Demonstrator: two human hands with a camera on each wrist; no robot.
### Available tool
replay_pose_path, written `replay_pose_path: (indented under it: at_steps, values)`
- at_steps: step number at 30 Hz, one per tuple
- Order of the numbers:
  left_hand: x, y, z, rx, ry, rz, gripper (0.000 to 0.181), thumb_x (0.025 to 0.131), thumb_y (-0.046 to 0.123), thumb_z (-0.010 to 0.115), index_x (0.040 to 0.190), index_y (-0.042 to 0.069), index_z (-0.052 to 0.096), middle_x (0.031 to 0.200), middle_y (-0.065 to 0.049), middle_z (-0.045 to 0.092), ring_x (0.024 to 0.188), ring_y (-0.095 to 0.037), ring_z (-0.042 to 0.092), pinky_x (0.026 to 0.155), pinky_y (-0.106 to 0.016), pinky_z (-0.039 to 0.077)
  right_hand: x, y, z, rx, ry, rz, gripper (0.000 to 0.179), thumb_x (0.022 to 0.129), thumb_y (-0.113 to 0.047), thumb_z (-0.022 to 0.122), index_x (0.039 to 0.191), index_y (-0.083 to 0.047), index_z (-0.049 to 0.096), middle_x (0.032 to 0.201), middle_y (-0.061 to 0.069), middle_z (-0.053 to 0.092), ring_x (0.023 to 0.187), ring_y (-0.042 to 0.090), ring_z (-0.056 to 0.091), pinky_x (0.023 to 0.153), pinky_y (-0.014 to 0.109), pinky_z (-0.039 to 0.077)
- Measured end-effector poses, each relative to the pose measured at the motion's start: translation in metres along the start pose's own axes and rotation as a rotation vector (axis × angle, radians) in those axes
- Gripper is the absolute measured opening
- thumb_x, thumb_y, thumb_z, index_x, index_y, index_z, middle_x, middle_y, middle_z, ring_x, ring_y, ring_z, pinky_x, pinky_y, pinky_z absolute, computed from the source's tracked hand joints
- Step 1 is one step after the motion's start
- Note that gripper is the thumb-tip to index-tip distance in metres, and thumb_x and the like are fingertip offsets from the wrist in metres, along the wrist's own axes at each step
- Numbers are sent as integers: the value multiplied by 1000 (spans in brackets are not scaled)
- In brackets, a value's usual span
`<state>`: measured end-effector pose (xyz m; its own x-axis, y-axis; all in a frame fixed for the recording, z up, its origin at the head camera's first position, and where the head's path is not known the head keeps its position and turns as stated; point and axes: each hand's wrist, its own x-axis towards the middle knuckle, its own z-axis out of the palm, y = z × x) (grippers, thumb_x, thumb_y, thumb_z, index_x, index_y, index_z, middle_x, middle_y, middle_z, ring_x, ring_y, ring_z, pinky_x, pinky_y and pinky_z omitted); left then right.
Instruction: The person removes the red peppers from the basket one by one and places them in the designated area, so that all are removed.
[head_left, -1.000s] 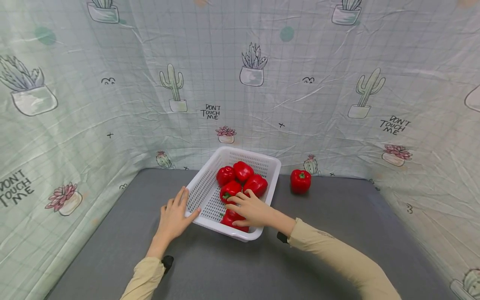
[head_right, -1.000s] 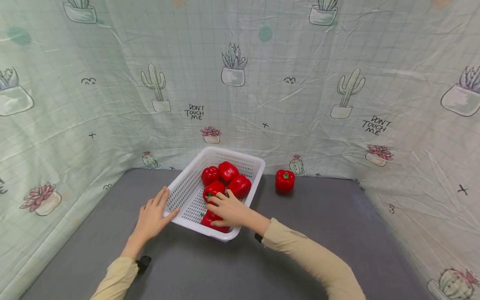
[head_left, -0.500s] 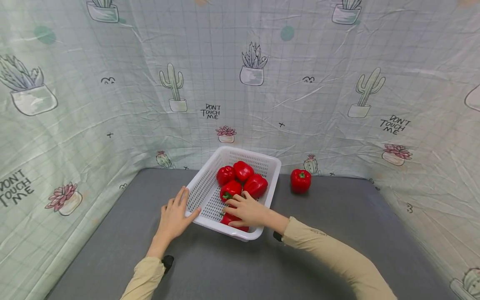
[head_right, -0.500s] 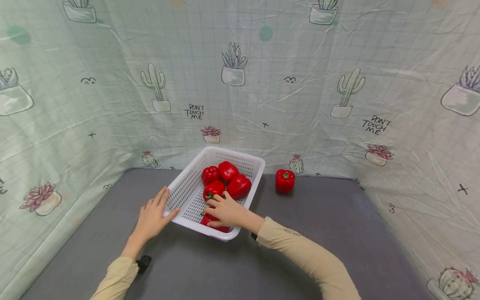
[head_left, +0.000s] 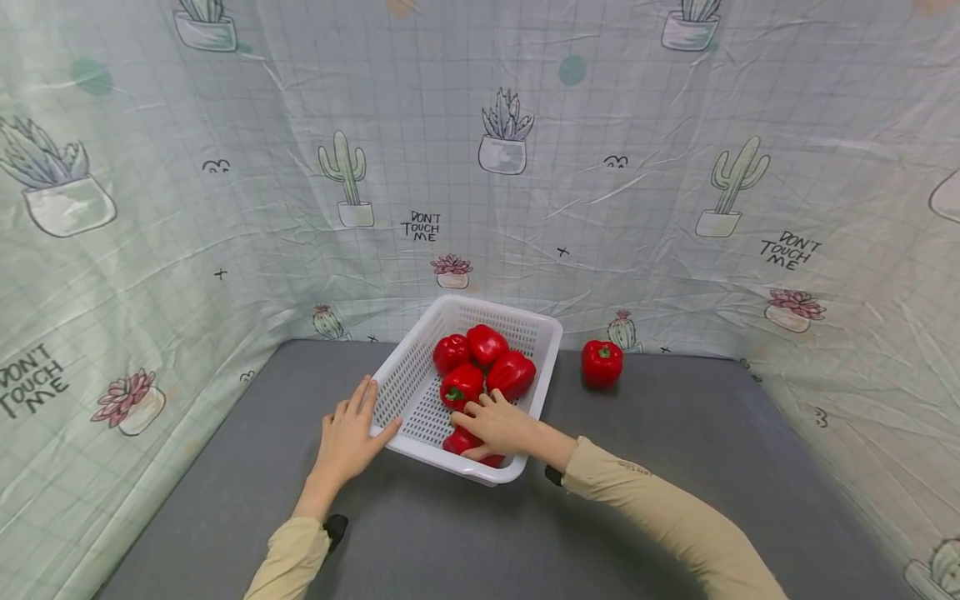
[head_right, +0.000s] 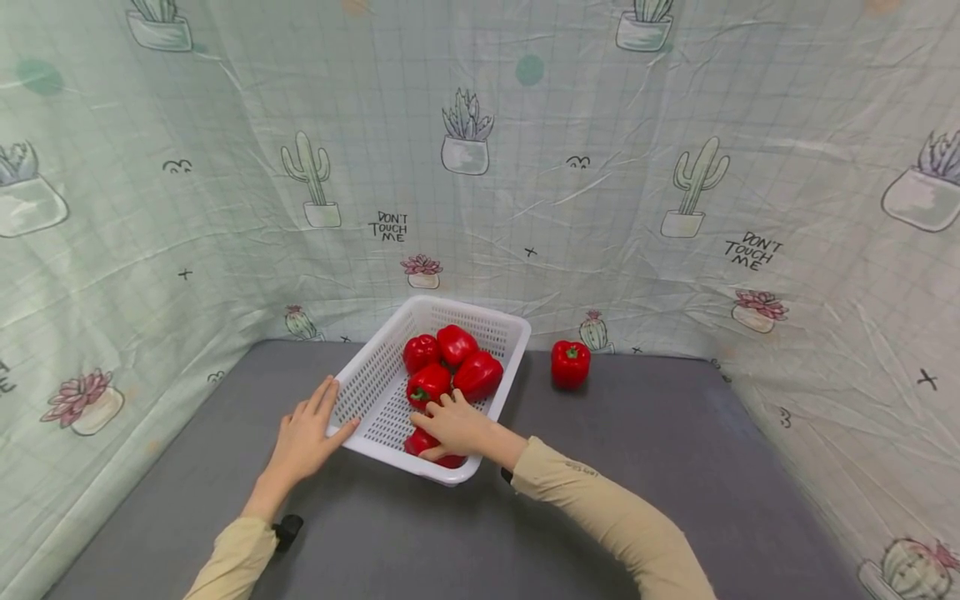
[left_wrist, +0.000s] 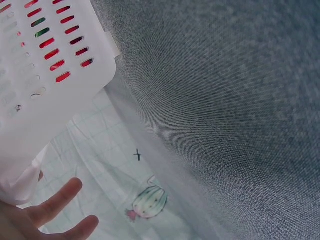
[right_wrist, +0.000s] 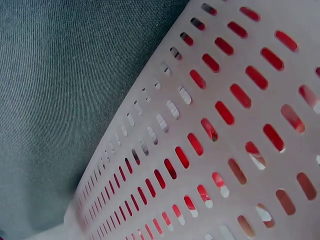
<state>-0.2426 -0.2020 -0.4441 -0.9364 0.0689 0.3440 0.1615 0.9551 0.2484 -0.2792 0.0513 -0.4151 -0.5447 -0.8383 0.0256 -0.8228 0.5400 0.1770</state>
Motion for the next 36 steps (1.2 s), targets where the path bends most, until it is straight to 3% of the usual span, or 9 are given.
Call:
replay_pose_path:
  at_steps: [4, 11, 36]
  values:
    - [-1, 0, 0, -6, -4, -7, 79, 82, 52, 51, 140, 3, 27, 145, -14, 28, 115, -42, 42, 83, -60, 34, 0, -2, -1, 0, -8, 19, 58, 71, -45, 67, 120, -20, 48, 109, 2, 58, 93, 17, 52, 81, 33, 41]
    - [0, -1, 2, -6, -4, -8, 80, 82, 52, 51, 140, 3, 27, 145, -15, 27, 115, -42, 42, 83, -61, 33, -1, -1, -2, 34, -6, 39, 61, 69, -41, 70, 121, -19, 47, 114, 4, 53, 100, 18, 48, 82, 33, 41]
    - [0, 1, 0, -12, -1, -6, 79, 82, 49, 53, 140, 3, 27, 145, -15, 27, 114, -42, 42, 82, -61, 33, -5, -1, -5, 53, 157, 25, 58, 67, -43, 70, 115, -21, 46, 119, 4, 49, 103, 18, 42, 85, 37, 35]
